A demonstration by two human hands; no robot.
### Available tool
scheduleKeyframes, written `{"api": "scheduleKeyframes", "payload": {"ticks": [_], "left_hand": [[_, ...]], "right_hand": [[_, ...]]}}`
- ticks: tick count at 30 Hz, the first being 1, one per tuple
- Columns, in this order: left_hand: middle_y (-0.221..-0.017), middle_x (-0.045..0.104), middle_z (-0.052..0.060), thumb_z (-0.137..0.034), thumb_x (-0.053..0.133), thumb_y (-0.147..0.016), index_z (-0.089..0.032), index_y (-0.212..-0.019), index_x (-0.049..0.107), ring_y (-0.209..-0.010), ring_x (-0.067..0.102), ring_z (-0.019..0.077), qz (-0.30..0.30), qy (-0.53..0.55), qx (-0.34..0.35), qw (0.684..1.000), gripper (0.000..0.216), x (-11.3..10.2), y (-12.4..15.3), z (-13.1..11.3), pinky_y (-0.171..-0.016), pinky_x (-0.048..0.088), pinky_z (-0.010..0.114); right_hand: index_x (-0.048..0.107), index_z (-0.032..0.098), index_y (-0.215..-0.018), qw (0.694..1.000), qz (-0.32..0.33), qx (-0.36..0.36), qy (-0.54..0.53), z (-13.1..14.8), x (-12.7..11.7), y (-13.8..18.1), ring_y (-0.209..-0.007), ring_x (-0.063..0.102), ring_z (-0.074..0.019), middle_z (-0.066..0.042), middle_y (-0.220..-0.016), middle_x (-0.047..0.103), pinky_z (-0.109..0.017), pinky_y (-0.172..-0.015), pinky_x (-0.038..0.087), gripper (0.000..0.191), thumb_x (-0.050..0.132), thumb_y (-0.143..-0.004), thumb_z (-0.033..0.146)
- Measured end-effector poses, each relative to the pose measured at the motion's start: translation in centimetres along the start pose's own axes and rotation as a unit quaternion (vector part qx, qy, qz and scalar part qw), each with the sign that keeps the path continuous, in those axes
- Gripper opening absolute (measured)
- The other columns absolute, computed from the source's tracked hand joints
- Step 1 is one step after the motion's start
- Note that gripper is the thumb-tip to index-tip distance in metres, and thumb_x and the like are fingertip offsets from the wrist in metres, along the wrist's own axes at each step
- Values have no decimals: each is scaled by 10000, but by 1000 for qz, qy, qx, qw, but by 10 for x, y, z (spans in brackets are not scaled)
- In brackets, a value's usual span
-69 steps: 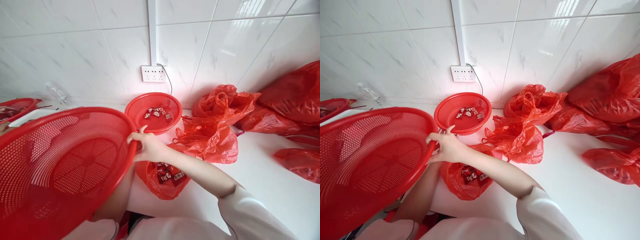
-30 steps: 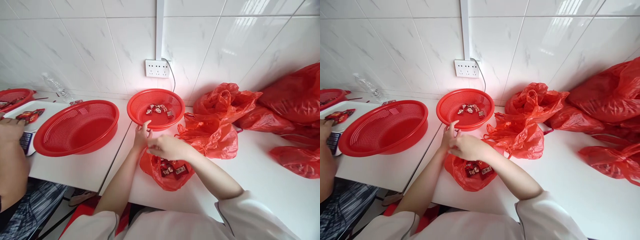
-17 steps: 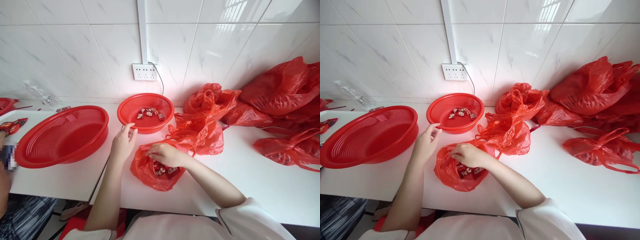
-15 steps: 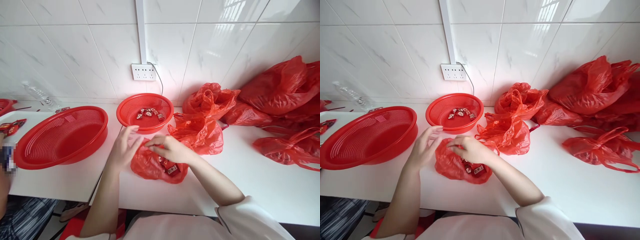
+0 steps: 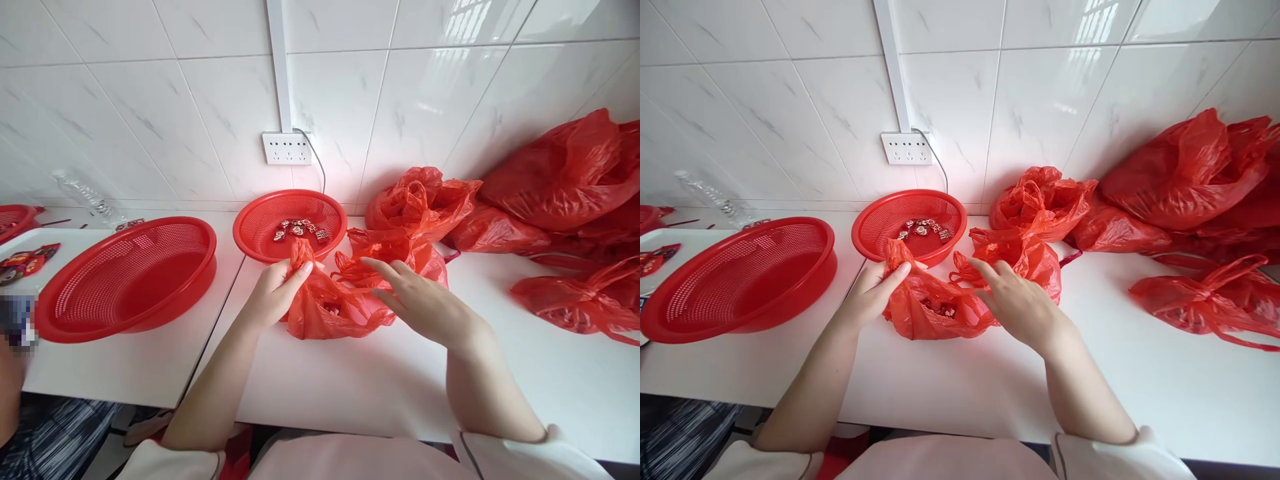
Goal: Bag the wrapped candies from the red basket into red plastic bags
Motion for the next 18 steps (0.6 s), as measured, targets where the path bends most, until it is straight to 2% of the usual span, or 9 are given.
{"api": "scheduleKeyframes", "payload": {"ticks": [3, 5, 7, 9, 12, 14, 15, 16, 18], "left_hand": [[-921, 709, 44, -505, 489, -930, -212, -1057, 731, -886, 645, 220, -14, -13, 0, 1000, 401, -5, -7, 1, -901, 473, 361], [-925, 711, 48, -507, 482, -932, -209, -1015, 741, -894, 645, 226, -14, -9, 3, 1000, 403, -7, -13, 0, -935, 458, 377], [-987, 711, 60, -493, 488, -933, -195, -948, 744, -960, 639, 238, -3, 10, 16, 1000, 393, -9, -19, -4, -972, 440, 378], [-974, 713, 67, -476, 496, -934, -182, -852, 725, -989, 639, 239, 11, 47, 32, 998, 382, -9, -24, -10, -991, 432, 376], [-652, 654, 24, -462, 473, -948, -186, -725, 620, -791, 669, 197, 26, 130, 40, 990, 384, -8, -29, -16, -929, 479, 377], [-443, 465, -50, -459, 446, -959, -199, -725, 547, -540, 601, 149, 29, 190, 28, 981, 364, -8, -31, -17, -812, 527, 365], [-405, 365, -81, -458, 435, -962, -205, -750, 529, -431, 516, 120, 26, 218, 22, 975, 343, -10, -32, -16, -742, 539, 350], [-408, 290, -101, -458, 431, -960, -210, -786, 525, -362, 417, 94, 17, 242, 18, 970, 317, -12, -32, -16, -671, 539, 329], [-477, 246, -108, -468, 453, -940, -221, -883, 537, -344, 275, 62, -8, 272, 25, 962, 268, -18, -32, -13, -550, 501, 278]], "right_hand": [[242, 204, -1516, 983, 55, 157, 75, -28, 23, 11, -855, 683, -316, -134, -1004, 678, -436, -663, 512, 581, 324, -985, 425], [238, 181, -1513, 978, 82, 182, 67, -39, 36, 14, -810, 680, -311, -96, -860, 691, -419, -659, 497, 608, 367, -969, 421], [282, 201, -1490, 981, 79, 173, 37, -46, 43, 14, -731, 670, -272, -56, -772, 679, -368, -625, 480, 578, 421, -948, 343], [386, 246, -1415, 989, 36, 141, -24, -48, 42, 12, -660, 645, -214, -23, -756, 670, -325, -612, 472, 496, 451, -924, 255], [517, 266, -1229, 983, -70, 57, -159, -42, 21, 7, -589, 589, -145, 7, -784, 663, -286, -594, 482, 327, 519, -903, 247], [567, 254, -1119, 957, -160, 2, -243, -33, -1, 2, -608, 584, -138, 5, -804, 655, -275, -569, 486, 238, 588, -883, 281], [590, 246, -1068, 938, -206, -22, -278, -27, -12, -1, -635, 593, -142, 0, -810, 651, -276, -567, 491, 206, 621, -870, 290], [610, 238, -1022, 917, -247, -45, -309, -21, -22, -5, -672, 608, -149, -7, -821, 650, -280, -580, 503, 178, 650, -857, 293], [639, 229, -960, 882, -295, -90, -357, -8, -39, -14, -752, 634, -166, -22, -852, 655, -297, -637, 534, 143, 685, -840, 293]]}}
Point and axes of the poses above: each hand's wrist, its own y-axis away from the middle knuckle, its own x-axis out of the palm, z = x × y, the point moved 1 cm from there along -y, towards the middle knuckle
